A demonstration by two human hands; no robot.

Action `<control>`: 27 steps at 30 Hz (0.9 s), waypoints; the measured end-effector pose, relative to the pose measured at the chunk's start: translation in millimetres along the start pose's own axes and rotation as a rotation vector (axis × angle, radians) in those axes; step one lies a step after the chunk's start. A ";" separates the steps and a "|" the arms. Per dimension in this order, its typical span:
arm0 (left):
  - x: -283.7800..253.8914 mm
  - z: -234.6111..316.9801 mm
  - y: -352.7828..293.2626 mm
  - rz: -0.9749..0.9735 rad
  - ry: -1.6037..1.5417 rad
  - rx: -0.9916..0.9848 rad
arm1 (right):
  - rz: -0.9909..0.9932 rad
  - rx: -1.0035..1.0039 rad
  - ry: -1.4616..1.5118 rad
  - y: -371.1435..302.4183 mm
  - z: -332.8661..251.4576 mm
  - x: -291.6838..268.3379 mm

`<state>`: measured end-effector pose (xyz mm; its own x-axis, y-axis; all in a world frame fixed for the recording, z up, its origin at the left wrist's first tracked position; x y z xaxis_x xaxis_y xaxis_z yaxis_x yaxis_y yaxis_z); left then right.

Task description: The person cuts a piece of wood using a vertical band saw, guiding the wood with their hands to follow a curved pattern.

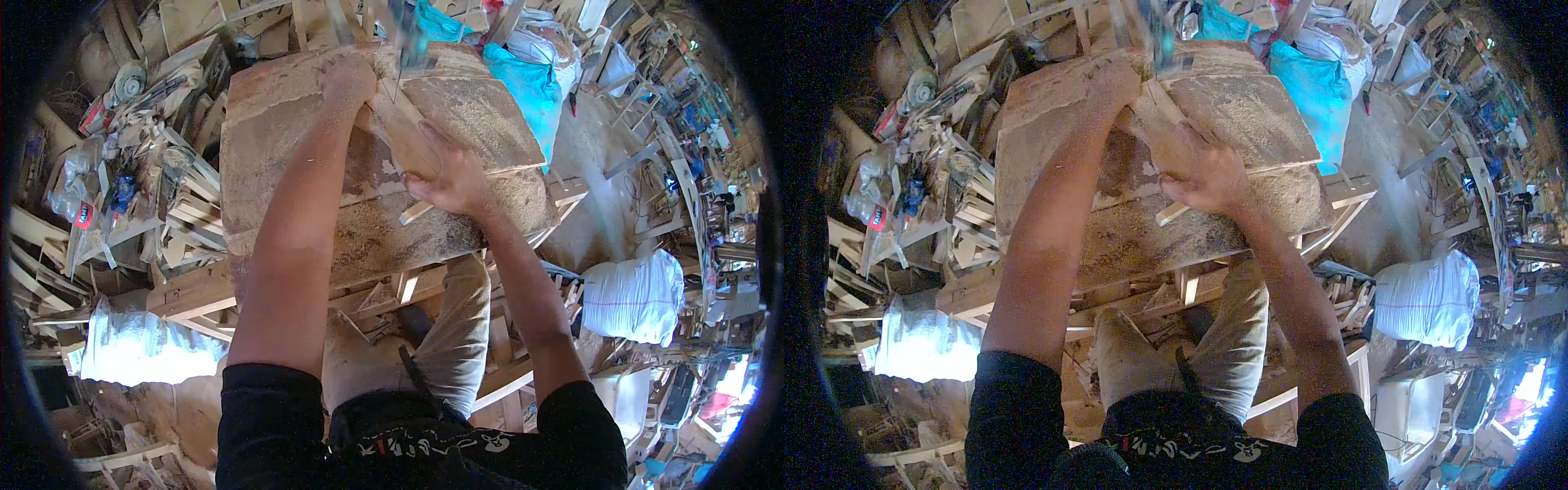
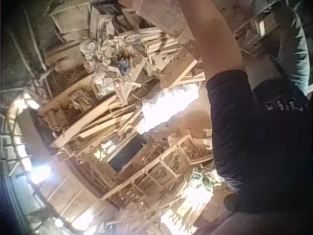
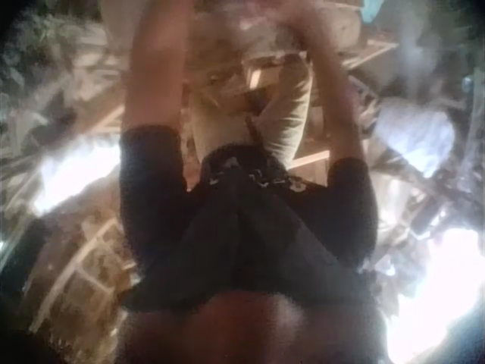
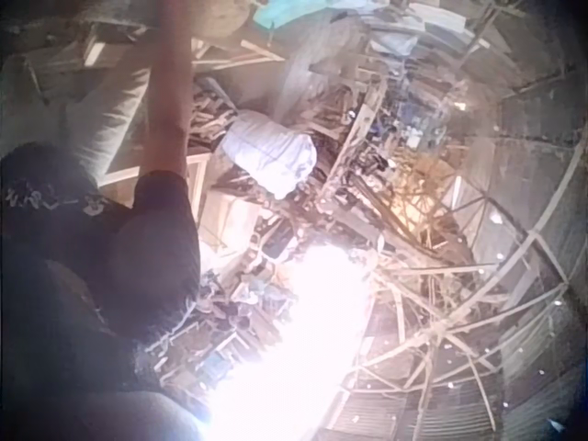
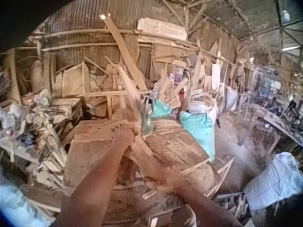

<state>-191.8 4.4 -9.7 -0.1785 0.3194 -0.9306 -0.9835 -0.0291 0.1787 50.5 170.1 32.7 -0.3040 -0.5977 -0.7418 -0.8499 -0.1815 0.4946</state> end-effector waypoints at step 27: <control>1.6 -6.8 15.1 0.122 0.108 0.047 | 0.109 -0.120 -0.002 8.4 2.3 11.2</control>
<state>-207.1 -2.0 -10.6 -0.3016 0.2123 -0.9295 -0.9521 -0.0159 0.3053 38.9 163.7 27.5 -0.3926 -0.6173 -0.6818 -0.7547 -0.2075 0.6224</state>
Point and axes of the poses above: each hand's wrist, its own y-axis towards the middle knuckle, its own x-axis out of the palm, z = x × y, the point moved 9 cm from there along y, towards the middle knuckle, and after that the axes turned 11 degrees about z, right-handed, at the moved point
